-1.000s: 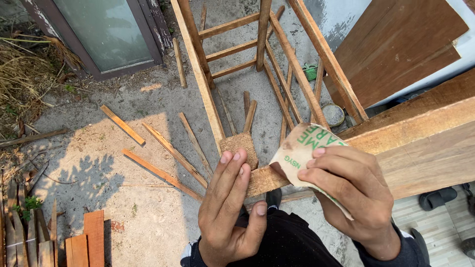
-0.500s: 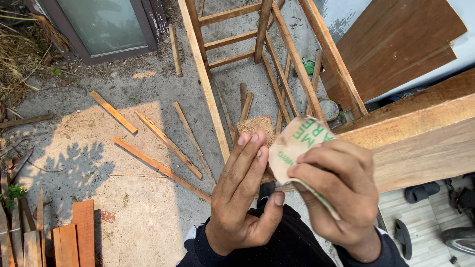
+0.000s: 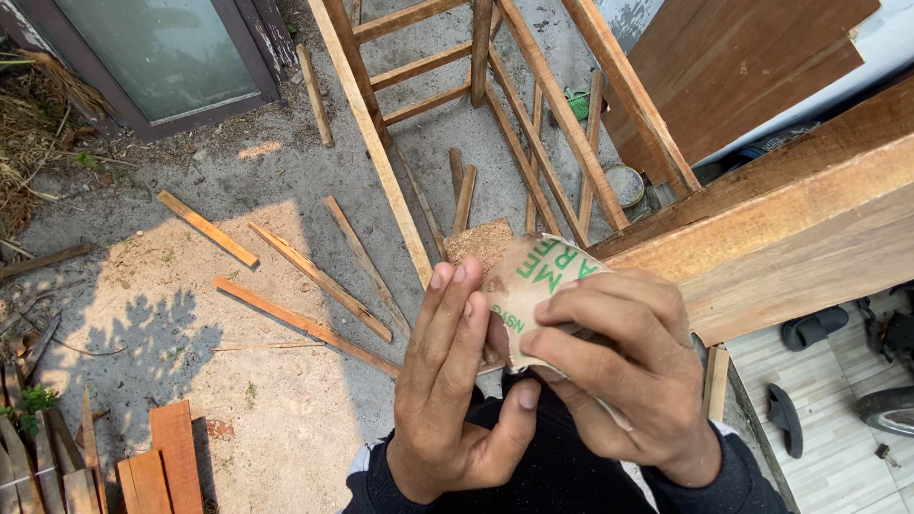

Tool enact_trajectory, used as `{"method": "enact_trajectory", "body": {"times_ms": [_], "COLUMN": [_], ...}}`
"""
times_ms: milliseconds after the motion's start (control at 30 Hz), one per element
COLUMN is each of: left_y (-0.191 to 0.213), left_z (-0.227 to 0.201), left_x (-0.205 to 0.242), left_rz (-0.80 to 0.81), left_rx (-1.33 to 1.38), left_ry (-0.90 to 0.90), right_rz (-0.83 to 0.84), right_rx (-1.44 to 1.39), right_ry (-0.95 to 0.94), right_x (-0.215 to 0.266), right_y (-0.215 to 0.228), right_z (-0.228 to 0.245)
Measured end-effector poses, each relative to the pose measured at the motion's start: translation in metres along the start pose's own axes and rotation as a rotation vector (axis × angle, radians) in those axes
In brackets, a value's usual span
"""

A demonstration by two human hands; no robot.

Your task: The person sands the wooden frame by hand using a piece of sandpaper, rubbing it against the edges and joints of the structure.

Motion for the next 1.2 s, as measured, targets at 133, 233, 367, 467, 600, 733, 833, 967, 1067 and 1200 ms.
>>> {"method": "enact_trajectory", "body": {"times_ms": [133, 233, 367, 467, 600, 733, 833, 967, 1067, 1200], "left_y": [-0.007, -0.004, -0.004, -0.006, -0.005, -0.005, -0.005, -0.007, -0.005, -0.005], "left_z": [-0.005, -0.003, 0.003, 0.005, 0.004, 0.0, 0.001, -0.002, -0.002, 0.002], "left_x": [-0.006, -0.014, -0.017, -0.015, -0.014, -0.016, -0.016, -0.017, -0.017, -0.019], "left_rz": [0.077, 0.033, -0.025, 0.006, -0.006, -0.042, -0.01, -0.023, -0.072, -0.061], "left_rx": [-0.021, -0.094, -0.088, -0.118, -0.157, -0.134, -0.134, -0.145, -0.111, -0.046], "left_ry": [0.013, -0.016, -0.018, 0.013, 0.064, 0.075, 0.063, 0.099, 0.083, 0.049], "right_rz": [-0.09, -0.007, 0.095, 0.043, 0.028, 0.096, 0.138, 0.05, 0.078, 0.103], "right_rx": [-0.003, 0.069, 0.08, 0.083, 0.105, -0.013, 0.065, 0.044, 0.056, 0.038], "right_ry": [-0.215, -0.026, 0.092, -0.082, -0.065, 0.048, 0.041, -0.119, 0.074, 0.101], "right_x": [0.007, -0.001, 0.003, 0.007, 0.002, -0.002, 0.002, 0.001, -0.003, 0.001], "right_y": [0.026, 0.008, 0.002, 0.027, 0.02, -0.003, 0.021, 0.037, 0.007, 0.01], "right_z": [-0.03, -0.012, 0.001, -0.025, -0.018, 0.009, -0.014, -0.036, -0.008, -0.007]}}
Point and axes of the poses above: each hand's wrist, its own x-axis away from the middle knuckle, its own y-axis out of the back of the hand, z = x × y, the point moved 6 cm from there along -x, towards the middle knuckle, and after that the axes turned 13 degrees about z, right-handed, at the moved point
